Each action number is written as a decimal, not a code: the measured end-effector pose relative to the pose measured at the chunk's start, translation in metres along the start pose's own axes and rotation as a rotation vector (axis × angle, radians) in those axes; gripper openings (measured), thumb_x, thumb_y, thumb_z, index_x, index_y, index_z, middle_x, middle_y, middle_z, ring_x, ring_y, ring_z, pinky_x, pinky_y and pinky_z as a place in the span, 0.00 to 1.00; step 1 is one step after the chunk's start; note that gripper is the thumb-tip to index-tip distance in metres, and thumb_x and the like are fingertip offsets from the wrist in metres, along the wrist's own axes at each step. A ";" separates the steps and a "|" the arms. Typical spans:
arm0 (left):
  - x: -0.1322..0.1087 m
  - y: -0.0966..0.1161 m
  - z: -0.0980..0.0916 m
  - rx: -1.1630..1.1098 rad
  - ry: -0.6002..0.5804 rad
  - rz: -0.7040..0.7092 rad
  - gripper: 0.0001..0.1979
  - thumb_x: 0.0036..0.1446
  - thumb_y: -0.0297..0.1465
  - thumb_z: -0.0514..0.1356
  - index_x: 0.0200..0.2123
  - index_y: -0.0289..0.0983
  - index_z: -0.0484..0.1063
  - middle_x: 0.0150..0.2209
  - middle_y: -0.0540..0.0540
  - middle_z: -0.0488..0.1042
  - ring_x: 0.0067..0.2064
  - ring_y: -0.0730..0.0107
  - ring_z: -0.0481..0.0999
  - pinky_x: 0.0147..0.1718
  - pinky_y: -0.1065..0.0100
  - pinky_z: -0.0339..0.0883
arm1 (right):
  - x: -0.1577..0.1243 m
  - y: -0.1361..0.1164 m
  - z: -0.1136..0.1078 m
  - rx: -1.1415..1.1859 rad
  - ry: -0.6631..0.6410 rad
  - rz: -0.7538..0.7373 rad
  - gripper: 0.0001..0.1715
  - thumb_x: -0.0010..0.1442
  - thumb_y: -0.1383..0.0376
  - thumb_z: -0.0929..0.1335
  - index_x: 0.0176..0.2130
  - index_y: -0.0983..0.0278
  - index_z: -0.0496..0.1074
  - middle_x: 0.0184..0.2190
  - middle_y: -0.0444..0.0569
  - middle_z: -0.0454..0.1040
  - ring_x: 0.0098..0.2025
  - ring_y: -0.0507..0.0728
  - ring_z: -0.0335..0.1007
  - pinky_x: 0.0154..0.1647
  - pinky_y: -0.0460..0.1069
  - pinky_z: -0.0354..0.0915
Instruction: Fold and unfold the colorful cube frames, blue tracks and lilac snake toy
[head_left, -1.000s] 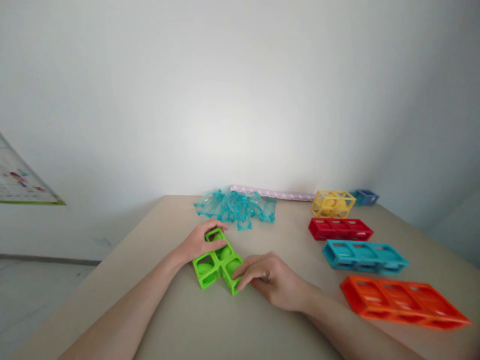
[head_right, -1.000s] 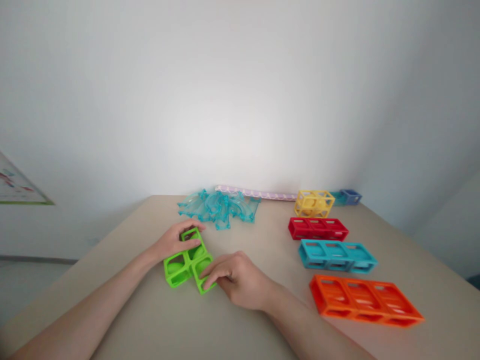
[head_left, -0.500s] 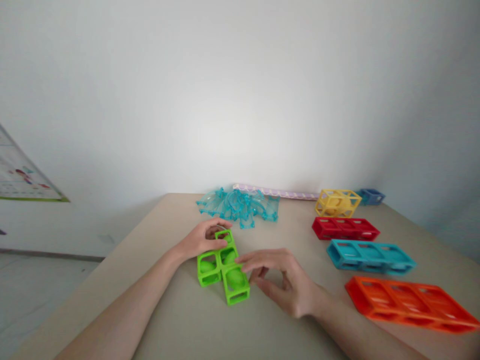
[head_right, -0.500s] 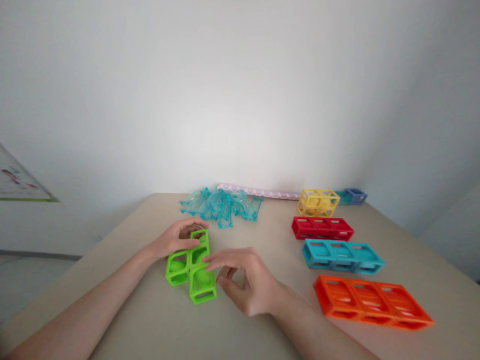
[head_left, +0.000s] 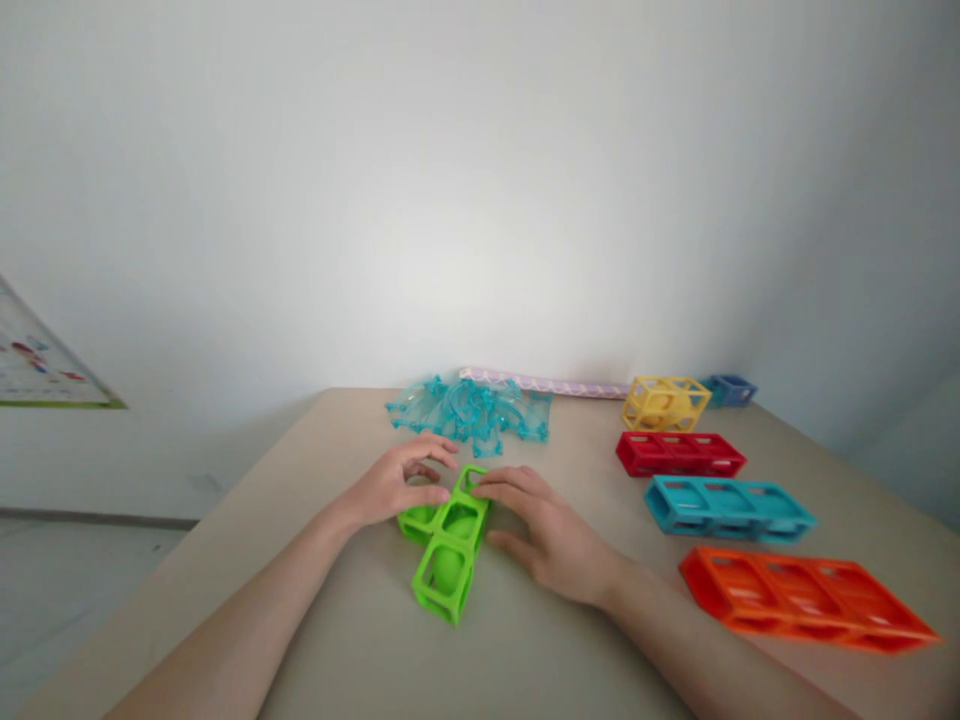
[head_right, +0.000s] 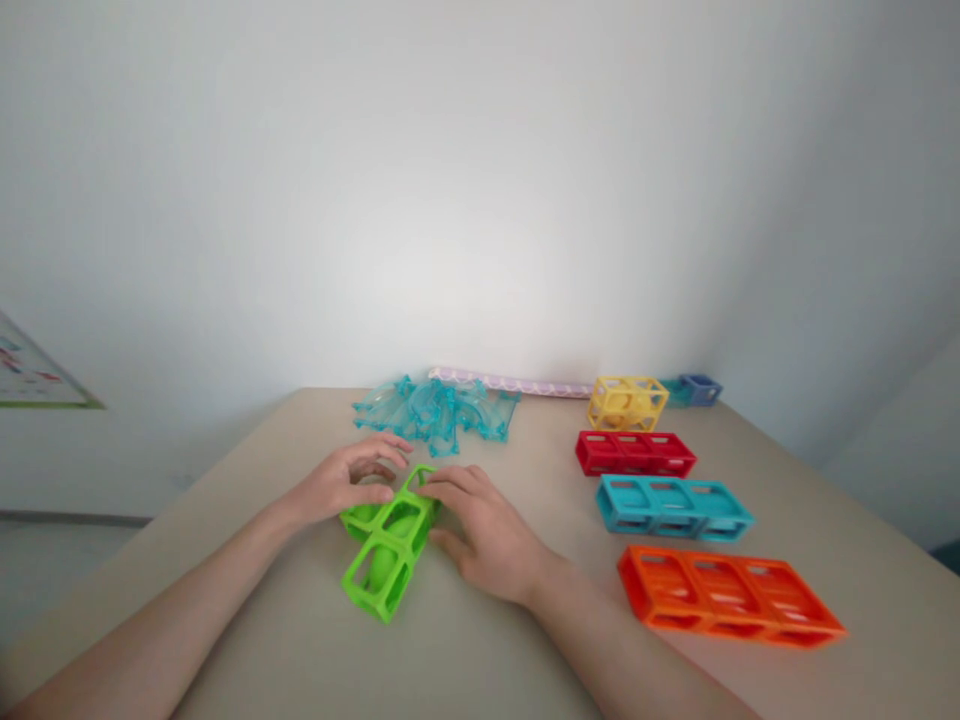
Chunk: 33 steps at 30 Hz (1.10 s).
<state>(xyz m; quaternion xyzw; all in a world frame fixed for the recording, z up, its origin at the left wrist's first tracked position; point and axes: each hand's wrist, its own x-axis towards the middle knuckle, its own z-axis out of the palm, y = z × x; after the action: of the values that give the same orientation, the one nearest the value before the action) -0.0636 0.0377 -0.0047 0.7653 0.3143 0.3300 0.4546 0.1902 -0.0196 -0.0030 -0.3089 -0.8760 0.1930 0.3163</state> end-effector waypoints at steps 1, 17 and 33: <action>-0.001 0.003 0.000 0.029 -0.043 0.031 0.13 0.50 0.36 0.67 0.39 0.38 0.76 0.54 0.40 0.65 0.57 0.55 0.67 0.53 0.58 0.62 | 0.001 0.000 -0.001 -0.021 0.015 0.013 0.23 0.57 0.72 0.67 0.53 0.60 0.67 0.51 0.53 0.68 0.55 0.59 0.62 0.58 0.56 0.61; -0.005 0.020 0.005 0.215 -0.264 0.062 0.11 0.49 0.38 0.66 0.32 0.36 0.75 0.49 0.43 0.69 0.50 0.60 0.71 0.51 0.64 0.62 | 0.002 0.008 -0.003 -0.042 0.106 0.247 0.18 0.49 0.68 0.74 0.39 0.62 0.68 0.57 0.54 0.62 0.57 0.61 0.64 0.56 0.57 0.62; -0.004 0.023 0.004 0.139 -0.317 0.067 0.12 0.48 0.38 0.67 0.29 0.36 0.74 0.47 0.43 0.69 0.49 0.60 0.72 0.51 0.64 0.62 | 0.003 0.009 -0.008 -0.079 0.118 0.270 0.22 0.46 0.61 0.77 0.25 0.62 0.60 0.31 0.44 0.70 0.32 0.53 0.67 0.32 0.47 0.62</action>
<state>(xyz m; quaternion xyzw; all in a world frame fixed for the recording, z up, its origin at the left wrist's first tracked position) -0.0591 0.0233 0.0141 0.8473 0.2350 0.1975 0.4333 0.1976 -0.0096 -0.0012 -0.4467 -0.8133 0.1808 0.3260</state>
